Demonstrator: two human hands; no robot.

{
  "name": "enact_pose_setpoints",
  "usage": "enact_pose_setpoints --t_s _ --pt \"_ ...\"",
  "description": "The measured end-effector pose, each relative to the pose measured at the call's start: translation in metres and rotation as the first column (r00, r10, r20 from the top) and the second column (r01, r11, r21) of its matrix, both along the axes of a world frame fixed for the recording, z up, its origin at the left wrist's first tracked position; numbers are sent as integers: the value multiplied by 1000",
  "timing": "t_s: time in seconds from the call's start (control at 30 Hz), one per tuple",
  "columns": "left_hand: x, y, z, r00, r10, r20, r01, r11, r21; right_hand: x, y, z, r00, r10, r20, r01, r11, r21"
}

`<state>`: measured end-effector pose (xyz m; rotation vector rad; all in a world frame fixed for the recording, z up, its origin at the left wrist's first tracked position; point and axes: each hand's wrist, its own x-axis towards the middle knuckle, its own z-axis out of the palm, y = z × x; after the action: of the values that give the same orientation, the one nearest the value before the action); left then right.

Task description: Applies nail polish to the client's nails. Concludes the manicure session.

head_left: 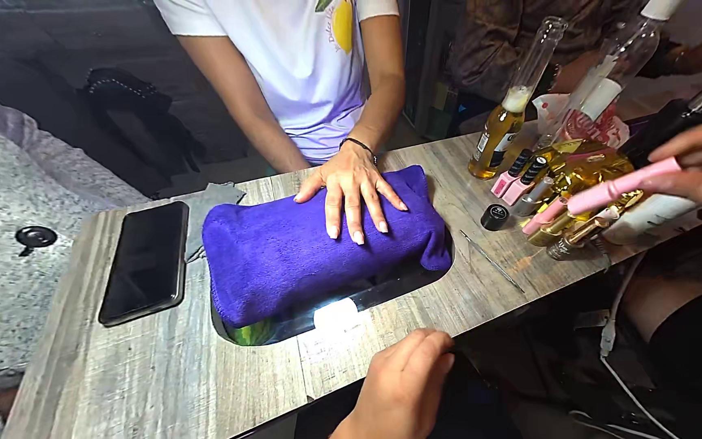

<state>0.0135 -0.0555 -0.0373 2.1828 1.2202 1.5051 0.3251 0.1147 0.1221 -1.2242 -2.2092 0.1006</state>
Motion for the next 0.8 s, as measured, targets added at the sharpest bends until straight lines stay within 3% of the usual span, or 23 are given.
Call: enact_pose_setpoints --t_s 0.1,0.23,0.43,0.67,0.8 --pt "-5 -9 -6 1000 -6 -14 6 1000 -11 -12 39 -6 997 55 59 -57 998 20" --pt "-8 -19 -13 1000 -7 -21 6 999 -42 -57 40 -8 972 -3 236 -2 1000 23" --pt "-13 -21 -12 999 18 -27 -19 999 -41 -66 50 -25 906 -34 422 16 999 46" --pt "-12 -20 -11 1000 -5 -14 5 999 -33 -82 52 -25 734 -245 634 380 921 -85" --pt "-13 -21 -11 1000 1 -11 -2 999 -37 -88 52 -23 663 -296 687 486 869 -94"
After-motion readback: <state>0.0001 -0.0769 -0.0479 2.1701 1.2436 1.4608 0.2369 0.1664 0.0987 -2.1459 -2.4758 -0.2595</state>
